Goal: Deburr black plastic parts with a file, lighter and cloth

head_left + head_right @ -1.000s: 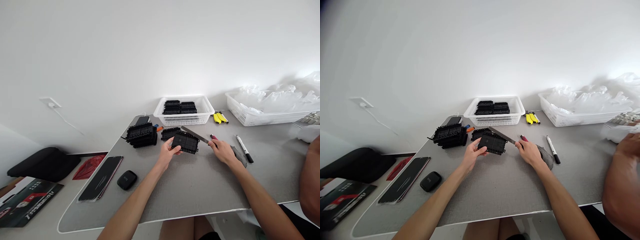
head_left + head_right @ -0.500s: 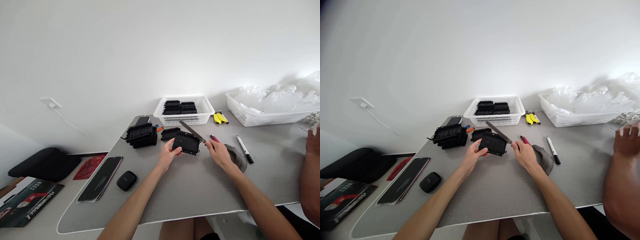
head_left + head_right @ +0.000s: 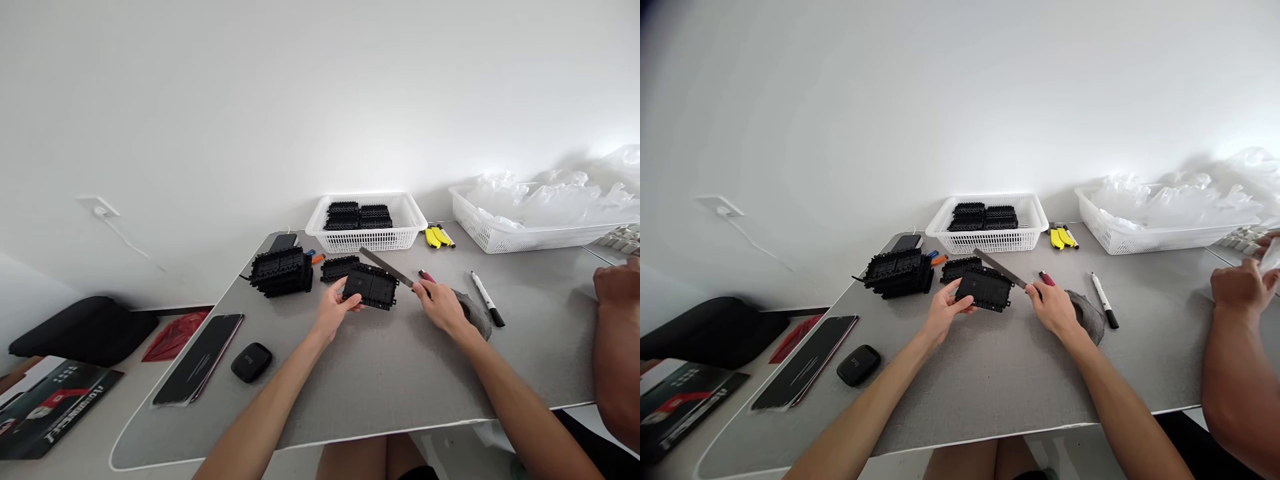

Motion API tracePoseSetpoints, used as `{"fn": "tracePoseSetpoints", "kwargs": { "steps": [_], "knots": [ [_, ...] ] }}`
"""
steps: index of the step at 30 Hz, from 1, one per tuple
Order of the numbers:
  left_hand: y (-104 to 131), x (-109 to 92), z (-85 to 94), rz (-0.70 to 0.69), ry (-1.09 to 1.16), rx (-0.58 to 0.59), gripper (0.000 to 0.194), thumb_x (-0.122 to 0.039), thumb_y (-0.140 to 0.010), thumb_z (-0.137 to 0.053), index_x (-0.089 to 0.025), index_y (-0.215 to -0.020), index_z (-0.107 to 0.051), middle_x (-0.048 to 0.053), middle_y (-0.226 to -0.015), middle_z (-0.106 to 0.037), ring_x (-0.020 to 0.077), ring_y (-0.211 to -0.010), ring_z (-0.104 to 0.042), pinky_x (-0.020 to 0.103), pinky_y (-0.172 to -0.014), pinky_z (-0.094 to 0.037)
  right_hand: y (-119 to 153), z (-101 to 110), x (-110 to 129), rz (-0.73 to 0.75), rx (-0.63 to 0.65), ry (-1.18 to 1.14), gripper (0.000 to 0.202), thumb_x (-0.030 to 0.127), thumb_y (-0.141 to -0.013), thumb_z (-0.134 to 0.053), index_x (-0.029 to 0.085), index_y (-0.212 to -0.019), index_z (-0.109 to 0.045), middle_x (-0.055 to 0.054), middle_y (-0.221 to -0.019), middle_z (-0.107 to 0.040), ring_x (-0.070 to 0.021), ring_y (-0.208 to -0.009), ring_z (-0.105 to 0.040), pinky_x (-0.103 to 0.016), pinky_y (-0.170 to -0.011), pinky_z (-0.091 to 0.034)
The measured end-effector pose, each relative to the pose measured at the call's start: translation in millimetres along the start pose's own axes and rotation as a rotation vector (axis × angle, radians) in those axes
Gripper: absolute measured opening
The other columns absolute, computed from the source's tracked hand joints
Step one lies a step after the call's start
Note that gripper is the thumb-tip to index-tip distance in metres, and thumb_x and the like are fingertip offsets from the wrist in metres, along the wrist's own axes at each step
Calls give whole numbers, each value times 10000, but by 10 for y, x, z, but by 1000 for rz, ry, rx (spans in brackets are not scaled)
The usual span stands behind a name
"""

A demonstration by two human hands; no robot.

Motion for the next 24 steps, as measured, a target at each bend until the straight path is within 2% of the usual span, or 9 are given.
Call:
{"fn": "tracePoseSetpoints", "kwargs": {
  "steps": [3,5,12,19,24],
  "knots": [
    [7,20,-26,10,1,29,754,-354,-677,-792,-138,-1333,-490,79,-842,-725,198,-672,-685,310,-628,-551,37,-53,148,84,29,-16,478,497,-991,-244,213,-765,-557,-19,-636,-574,-164,-605,-520,-270,-552,-211],
    [-3,37,-22,0,10,29,759,-352,-675,-794,-139,-1337,-488,73,-834,-723,195,-665,-682,311,-630,-551,39,-67,166,88,46,6,477,496,-988,-256,211,-752,-557,-19,-624,-566,-162,-595,-514,-274,-549,-205],
    [-43,57,43,-14,33,-19,692,-340,-669,-798,-134,-1277,-538,66,-833,-722,171,-644,-674,292,-629,-549,-30,34,-119,-63,5,48,469,496,-985,-266,208,-801,-587,-41,-692,-603,-174,-636,-528,-268,-555,-213],
    [-10,52,-6,2,27,26,738,-351,-685,-793,-160,-1334,-498,68,-868,-727,182,-676,-682,307,-640,-560,22,-77,161,56,32,51,470,492,-990,-269,209,-787,-584,-21,-643,-578,-157,-595,-513,-277,-545,-197],
    [-39,59,33,-14,53,-27,711,-333,-661,-804,-137,-1288,-532,53,-827,-721,157,-629,-665,282,-627,-538,-32,-6,-51,-50,21,85,460,499,-982,-288,208,-810,-600,-39,-697,-611,-168,-626,-527,-272,-546,-205]
  ]
}}
Point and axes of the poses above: each hand's wrist, its own y-axis away from the middle knuckle, its own z-axis out of the back of the hand, x = y × z, the point moved 2 cm from there along -y, towards the middle knuckle
